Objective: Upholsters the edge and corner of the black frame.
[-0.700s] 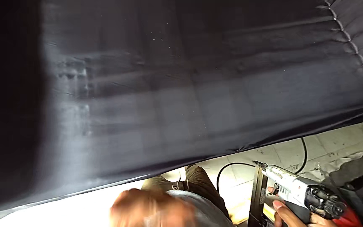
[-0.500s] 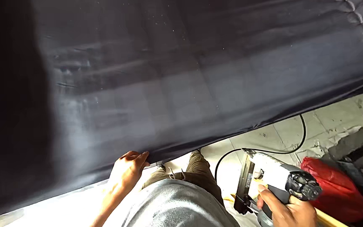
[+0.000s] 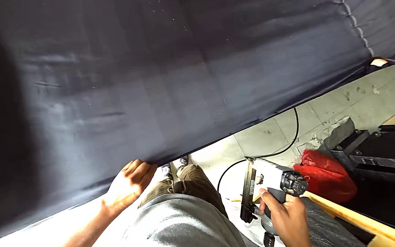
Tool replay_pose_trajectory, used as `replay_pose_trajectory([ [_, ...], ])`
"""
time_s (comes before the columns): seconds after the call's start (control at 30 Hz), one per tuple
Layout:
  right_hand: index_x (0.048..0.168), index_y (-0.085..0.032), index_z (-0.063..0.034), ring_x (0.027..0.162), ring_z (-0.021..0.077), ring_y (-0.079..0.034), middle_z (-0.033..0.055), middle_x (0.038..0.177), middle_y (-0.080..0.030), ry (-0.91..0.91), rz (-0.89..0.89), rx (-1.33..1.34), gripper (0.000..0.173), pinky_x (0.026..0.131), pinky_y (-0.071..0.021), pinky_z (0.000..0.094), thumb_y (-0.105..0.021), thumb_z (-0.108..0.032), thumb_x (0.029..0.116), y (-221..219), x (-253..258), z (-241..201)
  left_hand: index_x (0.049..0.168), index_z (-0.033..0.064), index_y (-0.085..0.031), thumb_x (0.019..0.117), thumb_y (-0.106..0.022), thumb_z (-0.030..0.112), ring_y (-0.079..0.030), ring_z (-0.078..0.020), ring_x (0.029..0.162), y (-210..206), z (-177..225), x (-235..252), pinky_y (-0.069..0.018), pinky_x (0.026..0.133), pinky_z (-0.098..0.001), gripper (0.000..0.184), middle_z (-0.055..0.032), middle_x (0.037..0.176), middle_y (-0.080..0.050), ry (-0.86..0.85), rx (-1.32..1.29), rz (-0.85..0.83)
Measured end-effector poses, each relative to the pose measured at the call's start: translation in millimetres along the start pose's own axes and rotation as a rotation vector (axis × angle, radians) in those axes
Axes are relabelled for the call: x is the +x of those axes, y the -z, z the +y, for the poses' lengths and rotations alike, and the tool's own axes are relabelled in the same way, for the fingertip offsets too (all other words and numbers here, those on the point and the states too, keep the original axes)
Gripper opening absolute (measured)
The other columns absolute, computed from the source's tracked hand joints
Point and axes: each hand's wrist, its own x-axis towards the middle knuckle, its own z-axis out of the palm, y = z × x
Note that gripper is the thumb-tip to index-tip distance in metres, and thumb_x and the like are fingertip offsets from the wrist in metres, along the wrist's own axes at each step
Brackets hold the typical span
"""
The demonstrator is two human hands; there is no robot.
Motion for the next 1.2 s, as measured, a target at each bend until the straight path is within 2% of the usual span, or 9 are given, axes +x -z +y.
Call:
replay_pose_trajectory([
  [0.1,0.096,-0.066,-0.0076,0.043,0.0143,-0.061,-0.0008,0.059,-0.064,0.034,0.0,-0.12,0.023,0.04,-0.0545,0.0325,-0.065,-0.029,0.0889,13.1,31.8,-6.0,0.112,0.0074,-0.077,0.1,-0.053,0.005,-0.06,-0.0252,0.07,3.0,0.9,0.3,-0.0512,0.062,-0.0374,0.027,-0.008,0.077,-0.061,0.045,0.009,-0.009],
  [0.2,0.097,-0.068,-0.0089,0.046,0.0163,-0.062,0.001,0.061,-0.065,0.051,-0.029,-0.135,0.019,0.043,-0.0564,0.0353,-0.064,-0.026,0.0897,20.7,60.2,-15.6,0.115,0.0089,-0.076,0.101,-0.049,0.004,-0.061,-0.0272,0.071,6.8,1.6,1.1,-0.0507,0.063,-0.0399,0.031,-0.0089,0.078,-0.062,0.072,0.015,-0.047],
  [0.3,0.097,-0.069,-0.0109,0.045,0.0171,-0.062,0.0018,0.059,-0.063,0.055,-0.043,-0.16,0.015,0.044,-0.0565,0.0366,-0.063,-0.023,0.0906,29.3,93.6,-20.4,0.119,0.0091,-0.075,0.1019,-0.044,0.004,-0.059,-0.0286,0.069,-5.5,-1.0,-4.4,-0.0482,0.06,-0.0412,0.036,-0.0098,0.076,-0.06,0.053,-0.009,-0.091],
  [0.47,0.093,-0.066,-0.0143,0.046,0.0168,-0.062,0.0019,0.06,-0.063,0.049,-0.092,-0.25,0.011,0.045,-0.0559,0.0367,-0.062,-0.024,0.0921,35.6,143.1,-24.4,0.122,0.0113,-0.075,0.0983,-0.044,0.002,-0.06,-0.0328,0.074,-4.9,-5.1,-5.5,-0.0484,0.062,-0.0445,0.04,-0.0131,0.079,-0.061,0.06,-0.045,-0.186],
  [0.57,0.093,-0.067,-0.016,0.045,0.0151,-0.061,0.0004,0.06,-0.063,0.074,-0.124,-0.304,0.011,0.044,-0.0551,0.0361,-0.062,-0.025,0.0917,29.1,156.5,-23.4,0.119,0.0108,-0.076,0.0983,-0.046,0.002,-0.061,-0.033,0.074,-6.5,-4.8,-6.4,-0.0484,0.062,-0.0442,0.038,-0.0131,0.079,-0.061,0.073,-0.042,-0.189],
  [0.67,0.093,-0.065,-0.0166,0.045,0.0149,-0.061,0.0003,0.059,-0.062,0.05,-0.156,-0.359,0.01,0.045,-0.0554,0.0366,-0.062,-0.027,0.0937,21.9,152.7,-26.2,0.117,0.0095,-0.076,0.0992,-0.043,0.003,-0.06,-0.0317,0.072,-10.7,-3.4,-6.9,-0.0476,0.06,-0.0427,0.038,-0.0116,0.076,-0.06,0.06,-0.016,-0.147],
  [0.9,0.088,-0.066,-0.0179,0.045,0.0123,-0.061,-0.0032,0.057,-0.061,0.093,-0.261,-0.371,0.011,0.045,-0.0561,0.0345,-0.061,-0.028,0.0905,-5.2,118.7,-40.0,0.116,0.0081,-0.076,0.1009,-0.044,0.005,-0.058,-0.0272,0.072,-5.8,2.3,1.5,-0.0483,0.061,-0.04,0.035,-0.0078,0.076,-0.057,0.047,-0.028,-0.105],
  [1.03,0.091,-0.066,-0.0166,0.047,0.0082,-0.06,-0.0066,0.061,-0.061,0.165,-0.283,-0.373,0.013,0.045,-0.0557,0.0307,-0.062,-0.029,0.0892,-24.2,89.4,-51.8,0.114,0.0081,-0.076,0.1008,-0.045,0.004,-0.056,-0.0255,0.072,-4.8,-0.4,2.3,-0.0474,0.06,-0.0384,0.033,-0.0064,0.077,-0.055,0.032,-0.039,-0.112],
  [1.2,0.092,-0.067,-0.0132,0.051,0.0041,-0.06,-0.0061,0.067,-0.063,0.23,-0.297,-0.37,0.013,0.05,-0.0555,0.026,-0.062,-0.024,0.0891,-56.1,53.8,-65.4,0.112,0.006,-0.074,0.1013,-0.047,0.005,-0.058,-0.0267,0.075,-4.5,-3.0,1.2,-0.0501,0.063,-0.0394,0.03,-0.0073,0.079,-0.056,0.006,-0.053,-0.121],
])
